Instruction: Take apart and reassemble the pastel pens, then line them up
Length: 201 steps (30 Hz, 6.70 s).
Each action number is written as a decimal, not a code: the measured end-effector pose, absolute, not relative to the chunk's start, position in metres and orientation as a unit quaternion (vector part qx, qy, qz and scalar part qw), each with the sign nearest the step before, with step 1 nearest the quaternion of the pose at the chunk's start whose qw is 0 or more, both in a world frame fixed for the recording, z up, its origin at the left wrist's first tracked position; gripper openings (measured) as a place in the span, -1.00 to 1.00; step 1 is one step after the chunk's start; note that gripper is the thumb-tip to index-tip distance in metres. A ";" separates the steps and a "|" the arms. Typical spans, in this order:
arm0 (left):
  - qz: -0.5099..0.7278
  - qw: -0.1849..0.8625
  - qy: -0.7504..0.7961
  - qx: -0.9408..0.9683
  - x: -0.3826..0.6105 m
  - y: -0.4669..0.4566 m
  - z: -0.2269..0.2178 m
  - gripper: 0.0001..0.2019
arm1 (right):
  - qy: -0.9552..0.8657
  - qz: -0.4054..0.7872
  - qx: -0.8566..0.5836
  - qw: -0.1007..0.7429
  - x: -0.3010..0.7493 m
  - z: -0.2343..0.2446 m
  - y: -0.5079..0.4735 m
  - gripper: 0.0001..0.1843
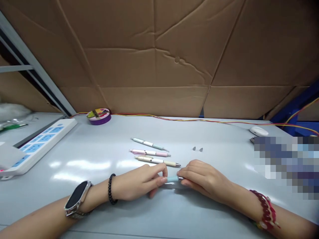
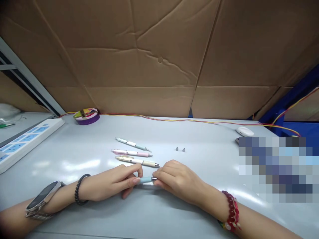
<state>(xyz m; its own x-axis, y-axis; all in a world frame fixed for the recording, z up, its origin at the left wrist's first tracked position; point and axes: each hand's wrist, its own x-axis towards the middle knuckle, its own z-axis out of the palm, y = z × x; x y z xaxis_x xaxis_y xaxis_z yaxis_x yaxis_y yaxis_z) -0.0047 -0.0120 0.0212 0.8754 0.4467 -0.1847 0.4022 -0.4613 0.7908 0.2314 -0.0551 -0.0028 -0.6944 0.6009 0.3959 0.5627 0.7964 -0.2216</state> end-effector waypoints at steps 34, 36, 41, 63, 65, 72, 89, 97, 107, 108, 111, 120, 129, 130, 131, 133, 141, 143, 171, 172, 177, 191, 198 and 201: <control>-0.072 0.803 0.281 0.521 -0.006 -0.009 0.017 -0.75 | -0.862 0.206 -0.346 0.308 0.225 0.010 -0.063 -0.90; -0.040 0.762 0.301 0.572 -0.005 -0.013 0.017 -0.72 | -0.866 0.209 -0.379 0.251 0.226 0.009 -0.062 -0.89; -0.015 0.647 0.314 0.694 -0.001 -0.024 0.022 -0.64 | -0.899 0.134 -0.392 0.144 0.226 0.001 -0.059 -0.77; -0.037 0.701 0.280 0.655 0.000 -0.018 0.015 -0.64 | -0.935 -0.062 -0.292 0.192 0.231 -0.005 -0.056 -0.79; -0.046 0.727 0.273 0.628 -0.001 -0.016 0.015 -0.63 | -0.936 -0.086 -0.274 0.205 0.230 -0.003 -0.057 -0.80; -0.082 0.811 0.231 0.531 -0.004 -0.015 0.020 -0.65 | -0.938 -0.107 -0.247 0.218 0.230 0.005 -0.061 -0.87; 0.102 0.433 0.322 0.836 0.000 -0.028 0.023 -0.77 | -0.908 0.085 -0.359 0.198 0.227 0.000 -0.059 -0.65; 0.132 0.210 0.286 0.926 -0.001 -0.024 0.015 -0.78 | -0.903 0.057 -0.370 0.210 0.225 -0.003 -0.060 -0.58; 0.136 0.194 0.273 0.933 -0.001 -0.027 0.016 -0.75 | -0.912 -0.055 -0.346 0.216 0.226 -0.003 -0.057 -0.62; 0.135 0.208 0.273 0.929 -0.001 -0.026 0.016 -0.74 | -0.913 -0.057 -0.343 0.215 0.226 -0.003 -0.057 -0.61; 0.125 0.270 0.281 0.912 -0.001 -0.025 0.018 -0.71 | -0.916 -0.055 -0.336 0.213 0.227 -0.003 -0.056 -0.61; 0.075 0.574 0.325 0.747 0.002 -0.025 0.020 -0.68 | -0.930 -0.044 -0.305 0.198 0.229 -0.009 -0.058 -0.72; 0.002 0.728 0.283 0.625 0.000 -0.020 0.017 -0.61 | -0.941 -0.081 -0.249 0.213 0.230 0.004 -0.060 -0.76; 0.018 0.717 0.290 0.634 0.000 -0.021 0.019 -0.64 | -0.940 -0.084 -0.251 0.215 0.231 0.005 -0.060 -0.75; 0.040 0.696 0.299 0.652 0.000 -0.022 0.020 -0.66 | -0.938 -0.082 -0.254 0.219 0.232 0.004 -0.059 -0.74; 0.086 0.623 0.312 0.712 0.000 -0.024 0.022 -0.71 | -0.933 -0.062 -0.276 0.221 0.232 0.003 -0.058 -0.70; 0.223 0.266 0.310 0.885 0.009 -0.031 0.009 -0.86 | -0.757 0.288 -0.488 0.324 0.207 0.005 -0.062 -0.56; 0.255 0.246 0.306 0.883 0.014 -0.032 0.006 -0.85 | -0.707 0.321 -0.511 0.368 0.204 0.007 -0.062 -0.55; 0.172 0.548 0.325 0.751 0.017 -0.035 0.019 -0.76 | -0.742 0.316 -0.462 0.368 0.200 -0.001 -0.059 -0.54; 0.189 0.496 0.337 0.777 0.018 -0.036 0.019 -0.76 | -0.713 0.341 -0.486 0.372 0.200 -0.002 -0.059 -0.53; 0.221 0.350 0.356 0.838 0.019 -0.035 0.018 -0.88 | -0.648 0.360 -0.534 0.406 0.200 -0.005 -0.056 -0.52; 0.160 0.569 0.284 0.755 0.010 -0.038 0.022 -0.73 | -0.844 0.123 -0.349 0.388 0.216 0.005 -0.057 -0.66; 0.166 0.547 0.286 0.769 0.006 -0.030 0.011 -0.75 | -0.843 0.180 -0.341 0.374 0.228 0.000 -0.055 -0.88; 0.170 0.542 0.307 0.764 0.007 -0.030 0.010 -0.78 | -0.830 0.184 -0.358 0.385 0.233 0.003 -0.055 -0.95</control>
